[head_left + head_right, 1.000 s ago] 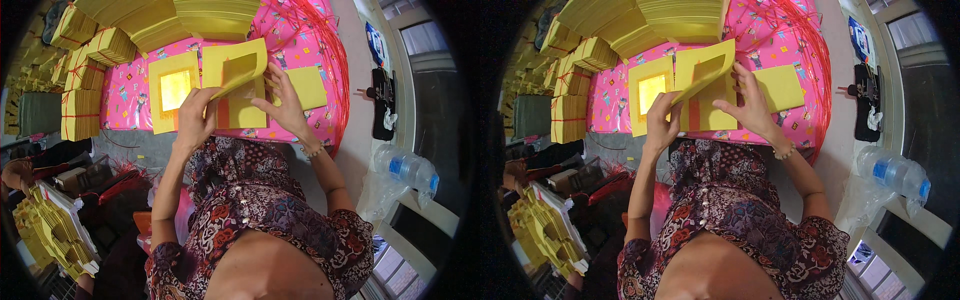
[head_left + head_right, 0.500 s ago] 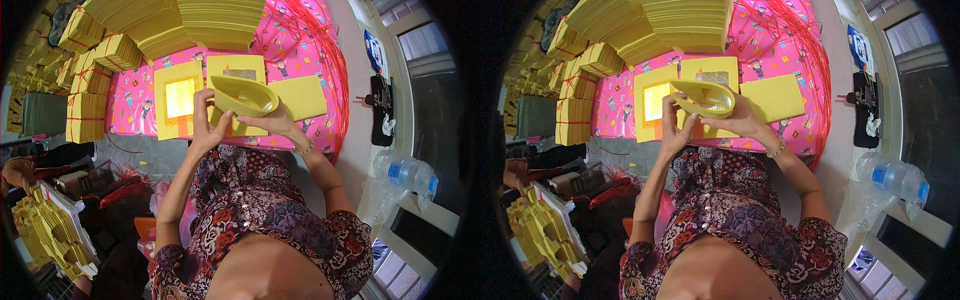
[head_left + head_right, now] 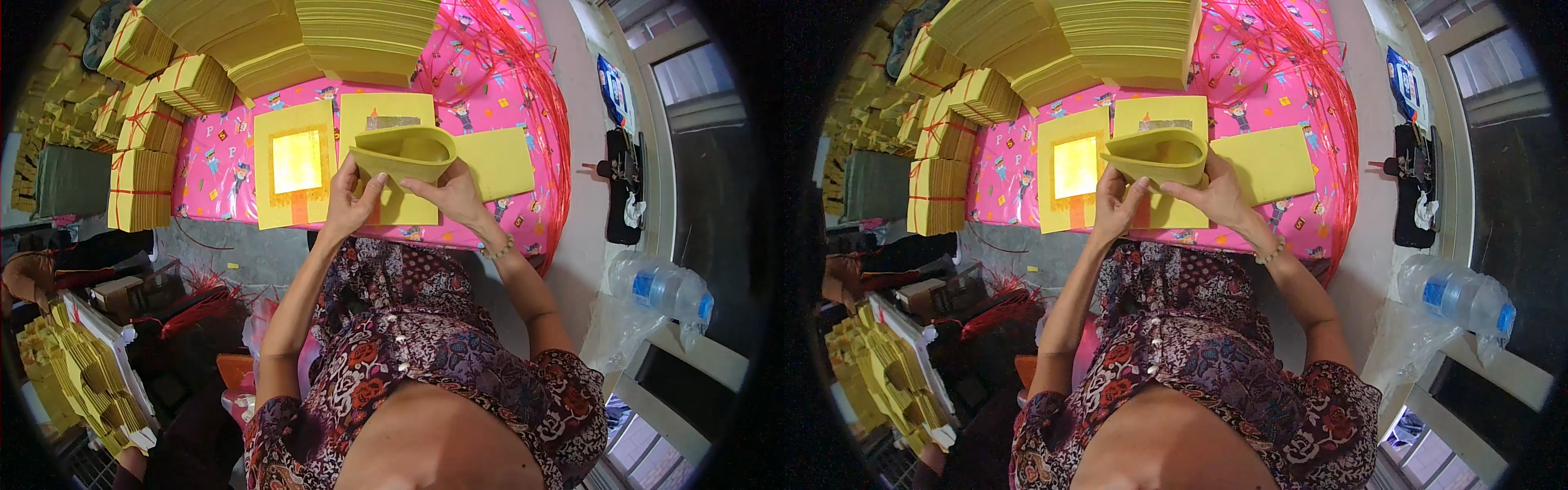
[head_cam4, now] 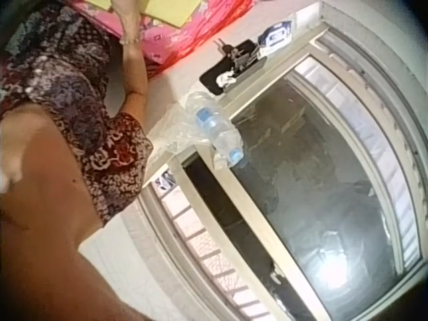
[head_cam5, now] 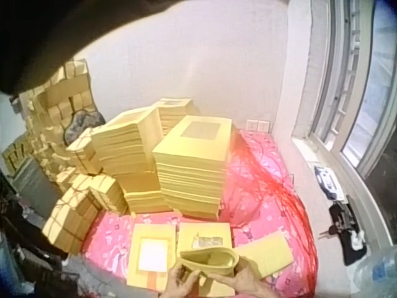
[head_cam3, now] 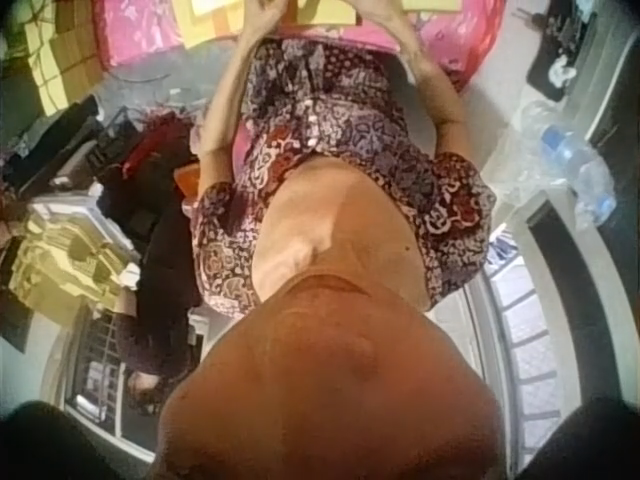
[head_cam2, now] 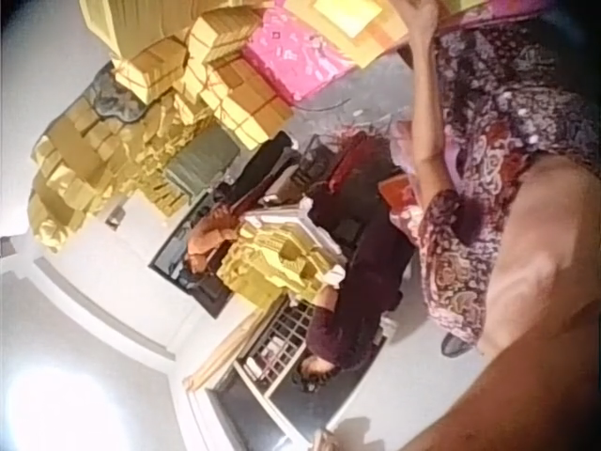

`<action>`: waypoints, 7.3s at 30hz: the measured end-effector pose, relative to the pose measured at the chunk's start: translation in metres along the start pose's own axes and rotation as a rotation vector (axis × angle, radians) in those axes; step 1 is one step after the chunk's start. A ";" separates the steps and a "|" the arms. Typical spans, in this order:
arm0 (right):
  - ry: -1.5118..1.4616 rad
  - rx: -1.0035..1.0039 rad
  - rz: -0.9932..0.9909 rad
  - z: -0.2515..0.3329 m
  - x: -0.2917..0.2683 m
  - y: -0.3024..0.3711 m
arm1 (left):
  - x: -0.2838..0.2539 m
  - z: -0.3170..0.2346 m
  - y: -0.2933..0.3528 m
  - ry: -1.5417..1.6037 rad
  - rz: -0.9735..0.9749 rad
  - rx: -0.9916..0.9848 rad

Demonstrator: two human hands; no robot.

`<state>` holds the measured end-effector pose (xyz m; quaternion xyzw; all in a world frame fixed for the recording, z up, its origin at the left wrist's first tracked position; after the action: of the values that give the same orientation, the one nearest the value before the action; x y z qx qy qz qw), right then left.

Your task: Sorting and stacking sheets of yellow joss paper with foil centers.

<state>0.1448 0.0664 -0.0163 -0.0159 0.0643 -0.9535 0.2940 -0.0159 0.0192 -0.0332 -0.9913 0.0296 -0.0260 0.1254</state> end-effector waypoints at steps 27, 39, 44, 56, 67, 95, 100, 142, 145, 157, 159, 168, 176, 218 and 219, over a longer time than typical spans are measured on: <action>-0.009 0.146 0.054 0.011 -0.008 0.000 | 0.015 -0.028 -0.004 0.086 -0.064 -0.120; -0.222 0.328 -0.014 0.008 -0.006 -0.007 | 0.016 -0.031 -0.018 0.353 -0.042 -0.376; -0.366 0.379 -0.013 0.004 -0.005 -0.013 | 0.011 -0.028 -0.024 0.406 -0.042 -0.523; -0.482 0.517 0.033 -0.009 -0.006 -0.013 | 0.010 -0.024 -0.025 0.394 -0.033 -0.638; -0.065 0.106 -0.036 0.016 -0.008 -0.014 | 0.005 -0.020 -0.024 0.202 0.017 -0.232; 0.012 0.210 0.032 0.014 -0.020 -0.025 | 0.003 -0.028 -0.037 0.193 -0.017 -0.236; -0.116 0.334 0.038 0.009 -0.018 -0.029 | 0.003 -0.015 -0.043 0.313 -0.034 -0.477; -0.091 0.035 -0.170 0.043 -0.047 -0.001 | 0.042 -0.046 -0.008 0.398 0.001 -0.320; -0.039 0.081 -0.167 0.039 -0.049 0.001 | 0.042 -0.043 -0.007 0.378 0.029 -0.373; 0.001 0.350 0.022 0.038 -0.033 0.028 | 0.038 -0.043 -0.012 0.350 -0.035 -0.328; 0.038 0.450 0.073 0.045 -0.030 0.034 | 0.037 -0.048 -0.016 0.326 -0.037 -0.365; -0.014 0.454 0.123 0.029 -0.034 0.046 | 0.043 -0.048 -0.028 0.232 -0.049 -0.326; -0.106 0.415 0.039 0.018 -0.034 0.059 | 0.046 -0.048 -0.038 0.196 -0.054 -0.290; 0.090 0.351 -0.562 -0.033 -0.150 0.092 | 0.096 0.037 -0.104 -0.593 0.394 -0.239; 0.090 0.351 -0.561 -0.035 -0.150 0.093 | 0.098 0.034 -0.104 -0.593 0.393 -0.240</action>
<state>0.3180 0.0787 -0.0616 0.0601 -0.0948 -0.9936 0.0150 0.0896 0.1214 -0.0353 -0.9388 0.1846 0.2906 0.0143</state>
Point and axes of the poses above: each hand's wrist, its own y-axis away from the middle knuckle, its own x-axis out of the palm, z = x × y, the point moved 5 cm from there along -y, towards the middle knuckle, and after that the axes turned 7 degrees about z, right-handed, at the moved point
